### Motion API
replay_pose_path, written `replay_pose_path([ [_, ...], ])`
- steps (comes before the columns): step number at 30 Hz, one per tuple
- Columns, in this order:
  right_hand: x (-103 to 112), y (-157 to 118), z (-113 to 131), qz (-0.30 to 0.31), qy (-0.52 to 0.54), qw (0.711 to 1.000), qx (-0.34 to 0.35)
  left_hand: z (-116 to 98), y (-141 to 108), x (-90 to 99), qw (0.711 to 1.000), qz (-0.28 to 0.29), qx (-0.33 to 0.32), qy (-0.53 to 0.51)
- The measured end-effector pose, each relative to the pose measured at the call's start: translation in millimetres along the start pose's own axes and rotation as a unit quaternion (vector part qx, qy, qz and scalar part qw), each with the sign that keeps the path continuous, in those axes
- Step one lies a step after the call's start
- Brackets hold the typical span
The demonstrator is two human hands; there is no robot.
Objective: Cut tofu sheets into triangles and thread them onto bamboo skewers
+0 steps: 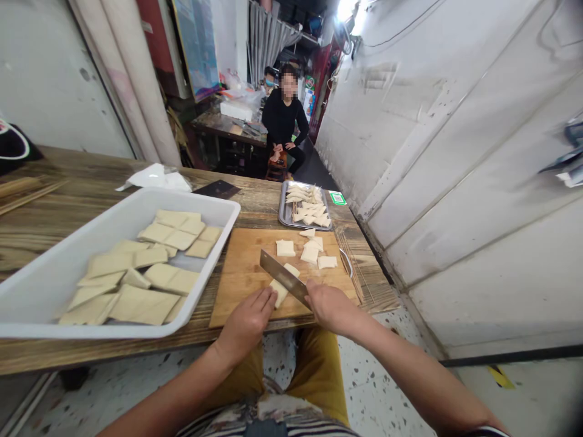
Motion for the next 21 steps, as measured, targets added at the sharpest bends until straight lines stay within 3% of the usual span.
replay_pose_path([
  [4,0,5,-6,-0.015,0.005,1.0,-0.008,25,5,10.2,0.998,0.034,0.016,-0.049],
  [7,0,-2,-15,-0.034,0.007,0.999,-0.032,40,5,21.8,0.989,0.086,0.08,-0.091],
  [11,3,-11,-15,-0.043,0.012,0.999,-0.025,31,-2,34.7,0.98,-0.002,0.188,-0.057],
  [14,8,-12,-10,-0.064,0.01,0.998,-0.014,13,3,30.9,0.981,-0.034,0.183,-0.054],
  [16,11,-12,-6,-0.069,0.001,0.998,-0.007,9,11,24.7,0.983,-0.006,0.173,-0.064],
  [21,11,-14,3,-0.054,-0.013,0.998,0.02,24,12,12.3,0.969,0.089,0.201,-0.11],
])
Point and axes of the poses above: each hand's wrist, its own y-axis towards the middle knuckle, its own x-axis out of the back of the hand, z = x × y, the point moved 3 cm from there along y, towards the middle knuckle, and after that the axes turned 3 degrees about -x, right-handed, at the moved point
